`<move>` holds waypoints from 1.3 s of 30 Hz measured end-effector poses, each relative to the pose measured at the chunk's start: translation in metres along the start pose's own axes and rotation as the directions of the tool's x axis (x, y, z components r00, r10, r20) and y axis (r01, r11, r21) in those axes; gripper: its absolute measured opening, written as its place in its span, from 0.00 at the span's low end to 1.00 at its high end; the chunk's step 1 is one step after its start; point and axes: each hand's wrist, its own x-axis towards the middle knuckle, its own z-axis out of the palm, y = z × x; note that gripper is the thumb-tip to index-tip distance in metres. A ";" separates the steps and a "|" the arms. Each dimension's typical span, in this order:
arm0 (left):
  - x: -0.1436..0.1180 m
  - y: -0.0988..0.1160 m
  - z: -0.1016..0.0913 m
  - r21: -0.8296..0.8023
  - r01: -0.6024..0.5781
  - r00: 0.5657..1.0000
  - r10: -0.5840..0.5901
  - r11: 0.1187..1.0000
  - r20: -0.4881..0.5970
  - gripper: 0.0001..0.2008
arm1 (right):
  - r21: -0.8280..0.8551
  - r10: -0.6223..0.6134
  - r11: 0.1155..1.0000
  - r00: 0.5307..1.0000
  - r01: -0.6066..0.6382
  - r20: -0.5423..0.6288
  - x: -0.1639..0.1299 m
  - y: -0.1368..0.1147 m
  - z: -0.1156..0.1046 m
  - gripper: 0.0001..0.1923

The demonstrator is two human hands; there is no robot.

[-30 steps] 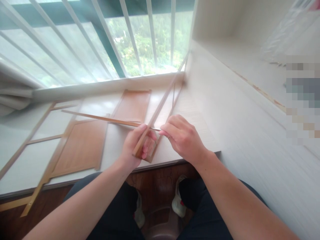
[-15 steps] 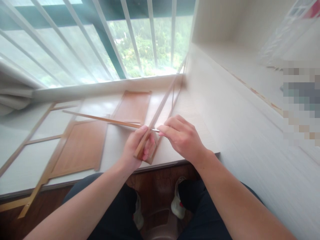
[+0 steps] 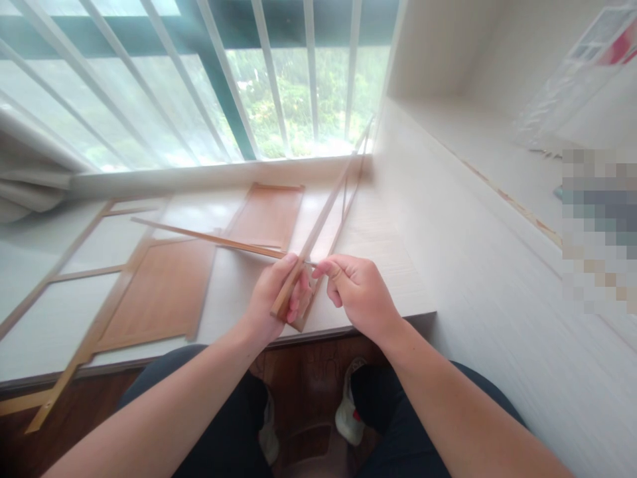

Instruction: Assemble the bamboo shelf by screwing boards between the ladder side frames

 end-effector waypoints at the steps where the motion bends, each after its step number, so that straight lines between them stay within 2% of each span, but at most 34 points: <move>1: 0.000 0.000 0.000 -0.003 -0.001 1.000 0.001 1.000 0.000 0.28 | 0.109 0.070 0.991 0.997 -0.073 0.029 0.000 -0.001 0.002 0.25; 4: 0.001 -0.001 -0.001 0.004 -0.004 1.000 0.004 1.000 -0.003 0.28 | 0.408 0.219 0.873 0.963 -0.265 0.156 0.001 -0.005 0.007 0.26; 7: 0.001 -0.001 -0.001 0.024 -0.003 1.000 0.003 1.000 -0.015 0.28 | 0.534 0.279 0.761 0.929 -0.369 0.245 0.001 -0.009 0.009 0.24; 9: 0.001 -0.001 -0.001 0.027 0.002 1.000 -0.001 1.000 -0.017 0.27 | 0.547 0.285 0.748 0.927 -0.375 0.246 0.001 -0.011 0.008 0.23; 14: 0.002 -0.002 -0.003 0.027 0.016 1.000 -0.016 0.999 0.005 0.28 | 0.502 0.228 0.809 0.950 -0.307 0.214 -0.001 -0.010 0.004 0.22; 18: 0.002 -0.003 -0.005 0.037 0.030 1.000 -0.030 0.999 0.001 0.28 | 0.370 0.184 0.899 0.969 -0.233 0.163 -0.002 -0.009 -0.002 0.23; 21: 0.003 -0.003 -0.006 0.034 0.040 0.999 -0.040 0.999 0.001 0.28 | 0.136 0.106 0.984 0.990 -0.118 0.095 -0.003 -0.010 -0.006 0.22; 24: 0.003 -0.003 -0.005 0.025 0.044 0.999 -0.043 0.999 -0.017 0.27 | -0.084 -0.028 0.996 0.998 0.033 0.064 -0.004 -0.012 -0.008 0.17; 28: 0.002 -0.002 -0.004 0.027 0.037 0.999 -0.037 0.999 -0.005 0.28 | -0.327 -0.269 0.905 0.961 0.273 0.056 -0.004 -0.010 -0.011 0.10; 30: 0.001 -0.002 -0.005 0.028 0.036 0.999 -0.037 0.999 0.012 0.29 | -0.418 -0.405 0.824 0.914 0.382 0.037 -0.004 -0.007 -0.011 0.08; 33: 0.001 -0.002 -0.006 0.021 0.030 0.999 -0.030 0.999 0.039 0.29 | -0.498 -0.576 0.717 0.817 0.488 -0.030 -0.003 -0.004 -0.010 0.08; 35: 0.001 -0.002 -0.006 0.015 0.018 0.999 -0.019 1.000 0.048 0.29 | -0.525 -0.636 0.667 0.771 0.528 -0.032 -0.003 -0.002 -0.009 0.10; 39: 0.000 -0.001 -0.005 0.017 0.024 0.999 -0.024 1.000 0.037 0.30 | -0.550 -0.663 0.620 0.748 0.560 0.014 -0.003 0.002 -0.006 0.13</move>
